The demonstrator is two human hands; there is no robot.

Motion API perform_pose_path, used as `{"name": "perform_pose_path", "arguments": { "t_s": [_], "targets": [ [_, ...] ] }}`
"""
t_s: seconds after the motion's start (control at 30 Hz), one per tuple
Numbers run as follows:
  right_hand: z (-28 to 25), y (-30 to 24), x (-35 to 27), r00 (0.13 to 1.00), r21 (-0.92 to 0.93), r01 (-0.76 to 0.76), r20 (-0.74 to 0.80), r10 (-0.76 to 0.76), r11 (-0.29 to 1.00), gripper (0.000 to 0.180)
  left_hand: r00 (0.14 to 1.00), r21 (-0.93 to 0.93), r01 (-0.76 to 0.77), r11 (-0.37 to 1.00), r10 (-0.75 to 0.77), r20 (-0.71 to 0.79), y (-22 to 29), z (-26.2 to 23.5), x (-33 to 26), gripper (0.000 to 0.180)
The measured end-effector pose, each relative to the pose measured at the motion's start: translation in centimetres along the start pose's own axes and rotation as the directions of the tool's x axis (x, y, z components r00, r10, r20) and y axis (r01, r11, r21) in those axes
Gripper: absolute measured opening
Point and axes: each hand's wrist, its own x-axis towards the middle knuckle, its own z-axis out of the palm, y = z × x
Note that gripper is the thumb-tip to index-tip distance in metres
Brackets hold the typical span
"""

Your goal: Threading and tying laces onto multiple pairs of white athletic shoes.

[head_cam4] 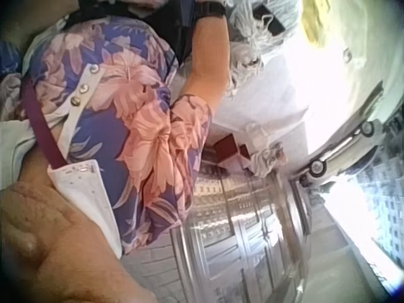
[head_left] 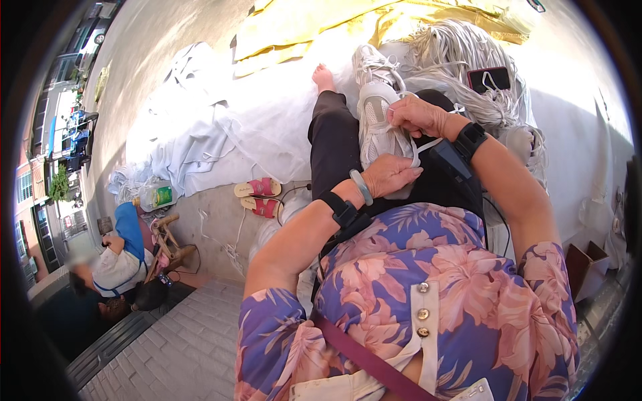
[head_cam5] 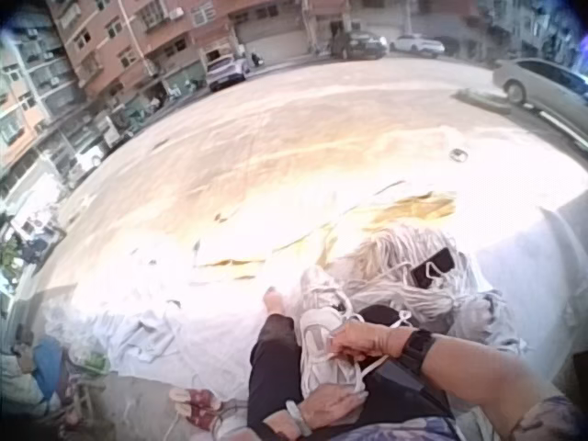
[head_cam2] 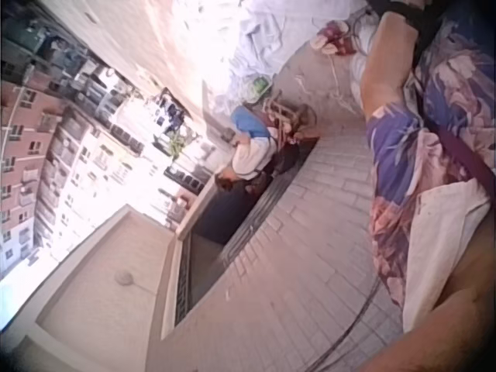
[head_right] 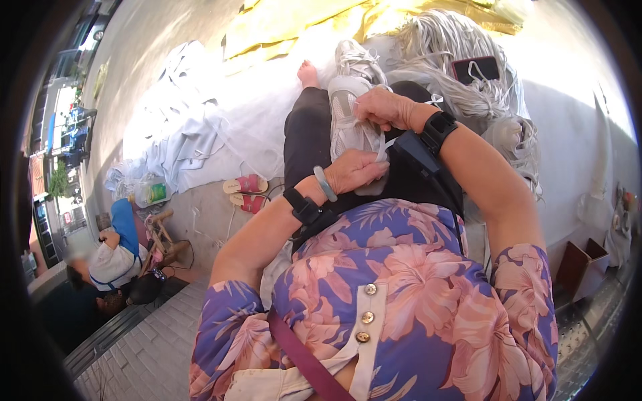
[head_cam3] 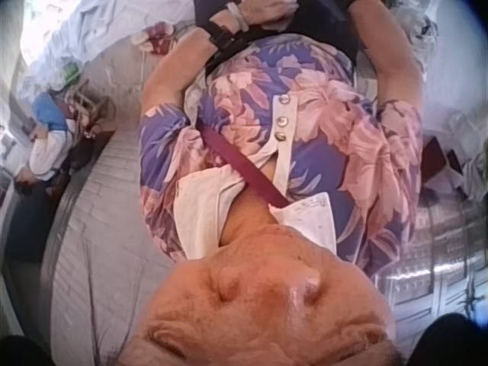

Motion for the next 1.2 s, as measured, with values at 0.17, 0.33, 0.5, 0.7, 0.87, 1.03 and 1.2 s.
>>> {"name": "perform_pose_path", "arguments": {
  "t_s": [0.17,0.33,0.5,0.7,0.87,1.03,1.2],
  "targets": [
    [-0.1,-0.6,0.2,1.000,-0.156,-0.016,0.019,0.019,0.988,0.010,0.966,-0.138,0.257,0.957,-0.248,0.076,1.3,-0.7,0.1,0.035],
    [0.1,-1.0,0.6,0.977,-0.353,0.040,-0.180,-0.110,0.935,0.018,0.907,-0.337,0.410,0.848,-0.340,0.247,3.8,-1.0,0.5,0.036],
    [0.8,-0.8,2.7,0.926,-0.605,0.186,-0.156,-0.344,0.774,0.030,0.842,-0.234,0.502,0.832,-0.409,0.352,5.4,-1.5,1.3,0.036],
    [1.7,-1.1,2.3,0.929,-0.709,0.080,-0.202,-0.311,0.701,0.039,0.916,-0.002,0.103,0.995,-0.094,0.390,6.8,-1.4,-0.3,0.039],
    [0.8,-0.7,1.6,0.936,-0.618,0.135,-0.177,-0.305,0.775,0.035,0.982,0.173,-0.180,0.968,0.166,0.096,8.8,-0.3,0.1,0.034],
    [0.8,0.8,-3.2,0.988,-0.291,0.015,-0.143,-0.059,0.957,0.020,0.915,0.366,-0.402,0.839,0.355,0.191,12.2,0.3,-1.5,0.015],
    [3.0,4.4,-5.4,0.822,-0.605,0.489,0.078,-0.564,0.628,0.019,0.852,0.360,-0.523,0.773,0.489,0.187,13.2,0.5,-1.5,0.013]
  ]
}}
